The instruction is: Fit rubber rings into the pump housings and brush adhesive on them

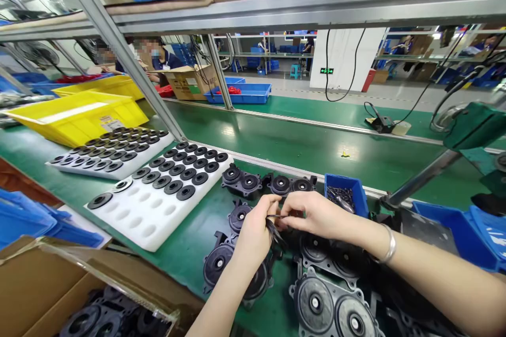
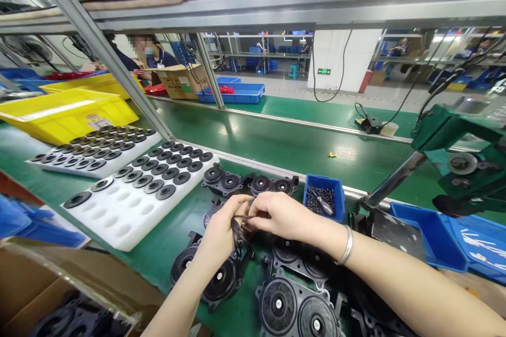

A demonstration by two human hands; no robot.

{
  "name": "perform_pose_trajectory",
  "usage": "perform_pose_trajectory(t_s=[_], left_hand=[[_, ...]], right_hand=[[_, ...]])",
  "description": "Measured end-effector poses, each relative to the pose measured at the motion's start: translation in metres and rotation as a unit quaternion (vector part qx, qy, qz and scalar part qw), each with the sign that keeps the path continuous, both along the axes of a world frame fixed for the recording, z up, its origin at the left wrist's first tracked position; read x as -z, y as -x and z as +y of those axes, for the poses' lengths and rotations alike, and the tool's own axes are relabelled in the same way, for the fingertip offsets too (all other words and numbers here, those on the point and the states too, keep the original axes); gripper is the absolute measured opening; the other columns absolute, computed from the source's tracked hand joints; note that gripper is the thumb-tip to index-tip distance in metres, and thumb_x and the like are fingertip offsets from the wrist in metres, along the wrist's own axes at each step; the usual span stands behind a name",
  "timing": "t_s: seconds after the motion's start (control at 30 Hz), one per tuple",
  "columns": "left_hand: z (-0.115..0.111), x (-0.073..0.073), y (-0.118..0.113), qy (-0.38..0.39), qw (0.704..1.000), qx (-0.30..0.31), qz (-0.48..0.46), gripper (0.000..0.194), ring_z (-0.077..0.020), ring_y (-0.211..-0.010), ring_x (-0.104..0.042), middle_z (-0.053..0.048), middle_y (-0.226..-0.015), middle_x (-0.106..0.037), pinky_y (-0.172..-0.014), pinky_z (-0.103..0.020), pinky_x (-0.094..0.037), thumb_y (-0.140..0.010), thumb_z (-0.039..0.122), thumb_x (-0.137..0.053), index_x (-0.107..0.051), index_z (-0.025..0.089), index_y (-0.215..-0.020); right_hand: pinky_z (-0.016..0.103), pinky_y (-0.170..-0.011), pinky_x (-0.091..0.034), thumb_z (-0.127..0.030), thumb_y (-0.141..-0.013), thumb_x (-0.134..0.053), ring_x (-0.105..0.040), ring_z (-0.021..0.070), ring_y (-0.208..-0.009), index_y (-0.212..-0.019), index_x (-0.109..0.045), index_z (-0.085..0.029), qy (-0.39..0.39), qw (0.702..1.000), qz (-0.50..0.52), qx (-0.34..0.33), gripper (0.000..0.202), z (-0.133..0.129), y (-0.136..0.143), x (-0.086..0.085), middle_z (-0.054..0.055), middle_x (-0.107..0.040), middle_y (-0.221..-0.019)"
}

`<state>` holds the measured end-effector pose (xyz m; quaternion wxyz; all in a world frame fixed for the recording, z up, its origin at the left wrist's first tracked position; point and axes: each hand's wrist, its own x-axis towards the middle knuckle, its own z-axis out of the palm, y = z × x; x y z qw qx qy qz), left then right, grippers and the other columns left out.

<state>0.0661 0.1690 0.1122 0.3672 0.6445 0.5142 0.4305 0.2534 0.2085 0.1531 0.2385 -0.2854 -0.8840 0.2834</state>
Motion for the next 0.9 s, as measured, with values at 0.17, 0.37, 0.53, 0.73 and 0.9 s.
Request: perform_pose_trajectory(t_s=[0.17,0.37,0.53,0.73,0.9], left_hand=[[-0.017,0.003,0.01,-0.046,0.999,-0.022,0.018,0.023,-0.0231,-0.094,-0.071,-0.006,-0.101,-0.075,-0.088,-0.036,-0.056,-0.093,0.038,-0.058,-0.07,0.023,-0.104],[-0.035,0.008,0.015,-0.073,0.995,-0.062,0.009,0.024,-0.0226,-0.092,-0.07,-0.005,-0.103,-0.075,-0.089,-0.036,-0.055,-0.09,0.039,-0.059,-0.075,0.026,-0.103],[-0.044,0.004,0.018,-0.031,0.991,-0.124,-0.042,0.019,-0.0172,-0.066,-0.06,-0.001,-0.071,-0.062,-0.068,-0.029,-0.051,-0.087,0.041,-0.068,-0.069,0.024,-0.081],[-0.04,0.005,0.005,0.084,0.975,-0.085,-0.188,0.038,-0.0099,-0.05,-0.048,-0.002,-0.074,-0.064,-0.049,-0.024,-0.039,-0.081,0.055,-0.072,-0.074,0.019,-0.092],[-0.035,0.009,-0.005,0.128,0.954,-0.08,-0.259,0.043,-0.0082,-0.057,-0.047,0.0,-0.072,-0.062,-0.053,-0.021,-0.038,-0.069,0.053,-0.085,-0.07,0.017,-0.086]], right_hand=[[0.024,-0.063,-0.045,-0.016,-0.092,-0.07,-0.057,0.0132,-0.066,-0.08,-0.065,-0.018,-0.066,0.996,0.024,0.047,0.013,-0.008,-0.007,0.007,0.001,-0.063,-0.075],[0.023,-0.064,-0.046,-0.021,-0.094,-0.07,-0.058,0.0132,-0.067,-0.081,-0.066,-0.018,-0.028,0.998,0.02,0.046,0.013,-0.021,-0.008,0.012,0.001,-0.064,-0.075],[0.024,-0.065,-0.048,-0.028,-0.094,-0.071,-0.06,0.0138,-0.067,-0.079,-0.067,-0.018,0.004,0.997,0.031,0.064,0.018,-0.025,-0.004,0.013,0.001,-0.066,-0.075],[0.023,-0.064,-0.048,-0.022,-0.091,-0.072,-0.061,0.0133,-0.067,-0.076,-0.065,-0.019,0.048,0.996,0.042,0.07,0.016,-0.028,0.005,0.018,0.0,-0.067,-0.075],[0.024,-0.066,-0.049,-0.021,-0.09,-0.071,-0.063,0.014,-0.07,-0.076,-0.064,-0.018,0.059,0.996,0.027,0.068,0.016,-0.029,0.008,0.022,0.001,-0.068,-0.076]])
